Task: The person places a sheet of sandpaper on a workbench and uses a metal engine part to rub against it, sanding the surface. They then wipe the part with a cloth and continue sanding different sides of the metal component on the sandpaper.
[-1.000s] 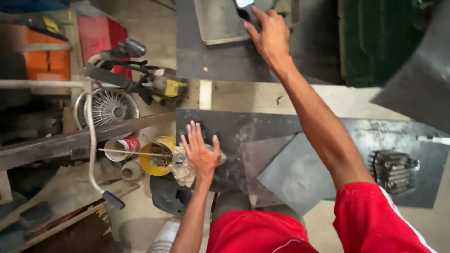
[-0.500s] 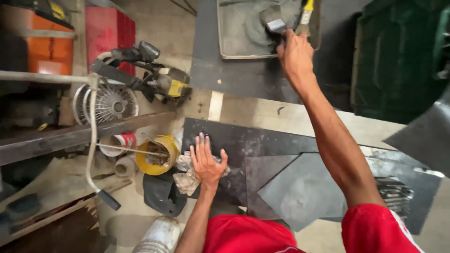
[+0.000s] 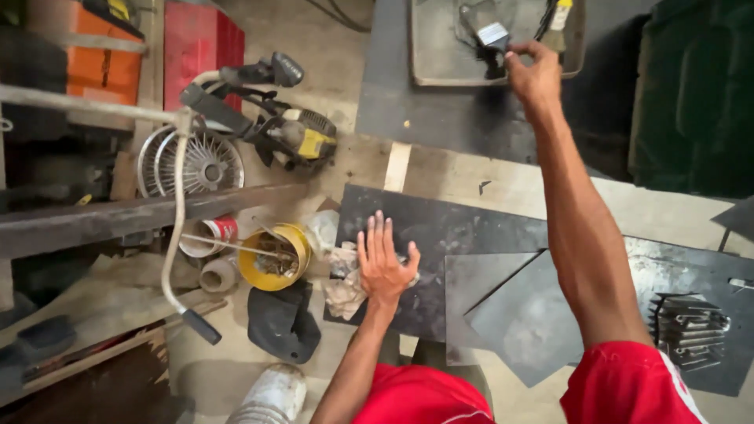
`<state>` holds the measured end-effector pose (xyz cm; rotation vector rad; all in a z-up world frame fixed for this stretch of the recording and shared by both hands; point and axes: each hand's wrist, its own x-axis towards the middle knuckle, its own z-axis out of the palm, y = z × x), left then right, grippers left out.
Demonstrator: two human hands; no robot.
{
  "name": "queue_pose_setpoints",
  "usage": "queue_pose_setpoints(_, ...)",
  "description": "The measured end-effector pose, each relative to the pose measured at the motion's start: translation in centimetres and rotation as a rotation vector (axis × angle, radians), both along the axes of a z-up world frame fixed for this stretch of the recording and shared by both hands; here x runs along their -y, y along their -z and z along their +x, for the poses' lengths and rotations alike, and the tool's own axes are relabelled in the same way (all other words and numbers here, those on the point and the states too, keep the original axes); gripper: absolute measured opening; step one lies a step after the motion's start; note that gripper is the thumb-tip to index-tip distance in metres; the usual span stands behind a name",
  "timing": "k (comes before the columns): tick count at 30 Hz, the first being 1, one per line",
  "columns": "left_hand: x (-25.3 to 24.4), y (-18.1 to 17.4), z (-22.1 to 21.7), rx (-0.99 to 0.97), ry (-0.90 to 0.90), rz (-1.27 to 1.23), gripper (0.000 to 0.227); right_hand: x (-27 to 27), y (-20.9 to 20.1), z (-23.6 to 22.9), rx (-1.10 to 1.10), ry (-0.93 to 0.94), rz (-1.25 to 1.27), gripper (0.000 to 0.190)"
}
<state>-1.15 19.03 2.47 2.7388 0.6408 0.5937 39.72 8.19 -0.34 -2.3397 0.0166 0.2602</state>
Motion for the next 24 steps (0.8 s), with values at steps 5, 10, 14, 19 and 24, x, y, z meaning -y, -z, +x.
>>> queue_pose_setpoints(5,-0.1,0.3,-1.1,0.011,0.001,0.009,0.052,0.3,-3.6,-1.4,0.136,-0.072,-0.165,0.032)
queue_pose_setpoints(10,-0.8,0.0,-1.2,0.021,0.006,0.019,0.05,1.1,-11.4,-5.7,0.668,-0.239,-0.213,0.025)
queue_pose_setpoints(14,-0.6,-0.1,-1.4,0.027,0.023,-0.01,0.05,1.7,-15.7,-7.8,0.9,-0.355,-0.192,0.024)
queue_pose_setpoints(19,-0.3,0.0,-1.2,0.042,-0.004,0.006,0.049,2.7,-8.5,-7.2,1.013,-0.246,-0.381,0.029)
queue_pose_setpoints(24,-0.3,-0.1,-1.3,0.044,-0.015,-0.002,0.051,3.6,-5.0,-6.9,0.845,-0.289,-0.27,0.029)
